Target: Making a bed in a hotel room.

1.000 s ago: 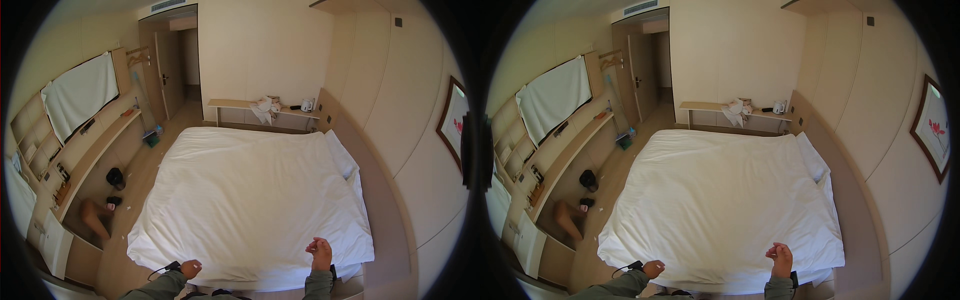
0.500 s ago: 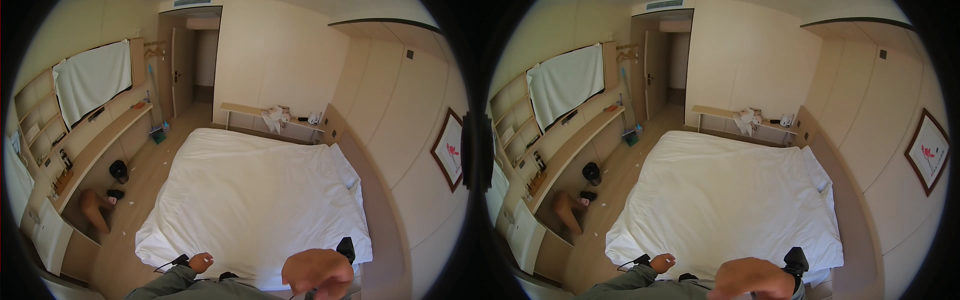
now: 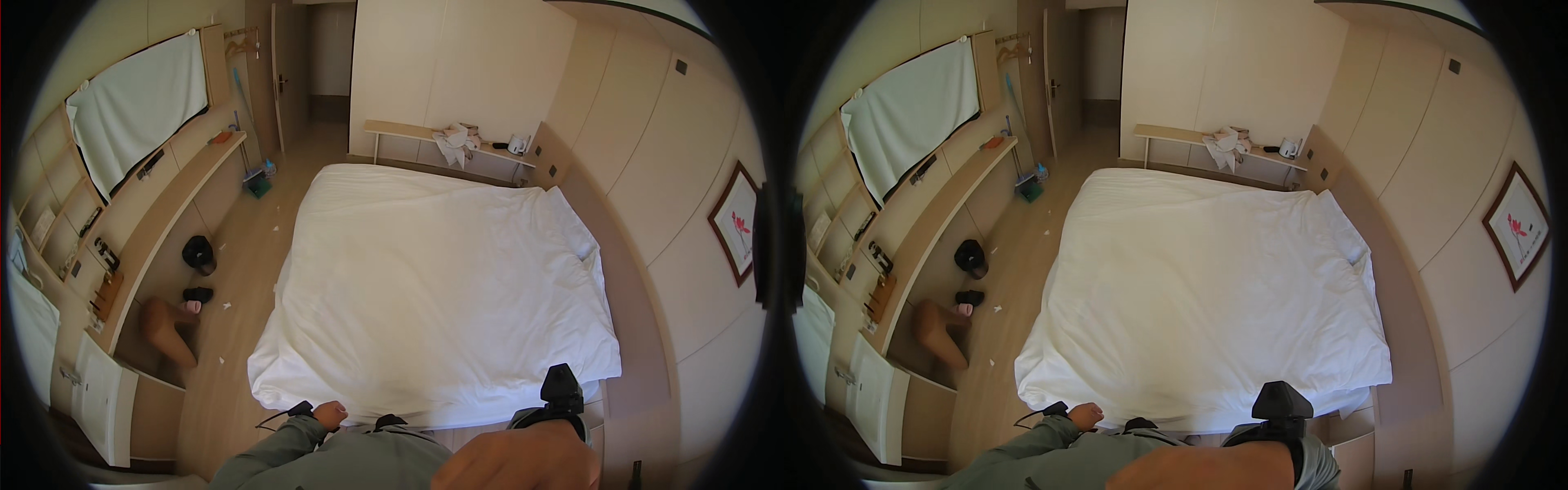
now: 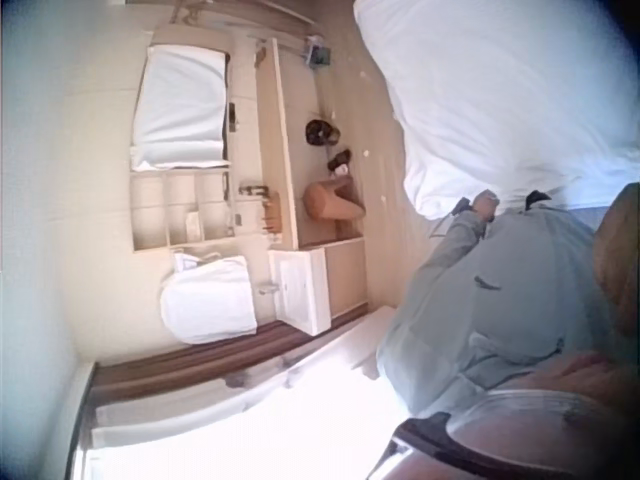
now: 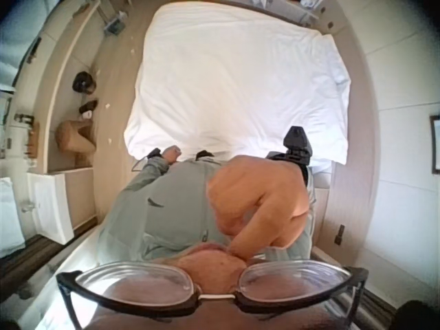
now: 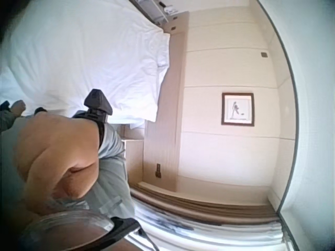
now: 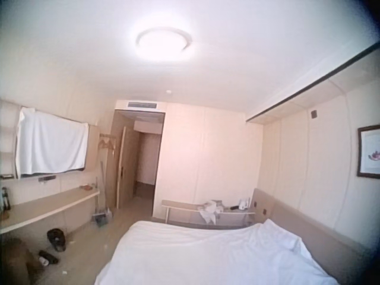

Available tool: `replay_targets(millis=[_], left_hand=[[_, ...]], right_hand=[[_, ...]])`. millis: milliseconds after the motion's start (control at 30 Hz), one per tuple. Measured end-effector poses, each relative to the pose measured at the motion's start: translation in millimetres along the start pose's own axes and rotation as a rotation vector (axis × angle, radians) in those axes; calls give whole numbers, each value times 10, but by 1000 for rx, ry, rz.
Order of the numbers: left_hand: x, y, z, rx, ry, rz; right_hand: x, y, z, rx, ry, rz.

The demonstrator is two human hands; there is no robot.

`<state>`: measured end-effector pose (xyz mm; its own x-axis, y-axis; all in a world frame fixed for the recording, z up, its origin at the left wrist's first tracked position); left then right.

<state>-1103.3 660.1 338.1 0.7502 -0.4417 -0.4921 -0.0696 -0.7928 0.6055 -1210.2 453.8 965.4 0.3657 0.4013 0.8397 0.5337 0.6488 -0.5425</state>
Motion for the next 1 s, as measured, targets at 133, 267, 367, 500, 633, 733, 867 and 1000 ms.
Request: replay_targets(millis=[133,267,367,500,633,733,867,1000], left_hand=[[-118,-338,-14,70,-122,-96],[-301,-592,84,82,-117,-154],[-340,-1032,257,487,-138,16],[-619,-1337,352,642,-153,-64],[-1071,-1426,354,719,-216,-123],[-1246,-1539,401,821,-97,-9],[-1468,-2130,479,798,-109,-159],[-1108,-2564,426,750,-69,-182]], right_hand=[[28,162,150,-20,10,-8],[20,339,327,1,11,-31],[-101,292,436,-214,136,19],[48,273,459,-41,-374,59],[-3,159,650,-231,-286,82],[-676,490,584,-187,-627,605],[-1425,952,370,-354,170,780],[-2539,1383,76,-455,566,1105]])
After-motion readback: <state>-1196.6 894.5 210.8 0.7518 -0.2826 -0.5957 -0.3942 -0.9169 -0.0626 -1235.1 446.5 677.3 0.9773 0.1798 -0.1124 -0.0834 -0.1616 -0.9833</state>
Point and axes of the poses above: each hand's wrist, its own x-axis towards the middle knuckle, its own z-axis out of the palm, y = z × x, the point moved 3 cm from there along x, towards the middle knuckle, and after that the axes turned 9 degrees about -z, right-handed, at the moved point
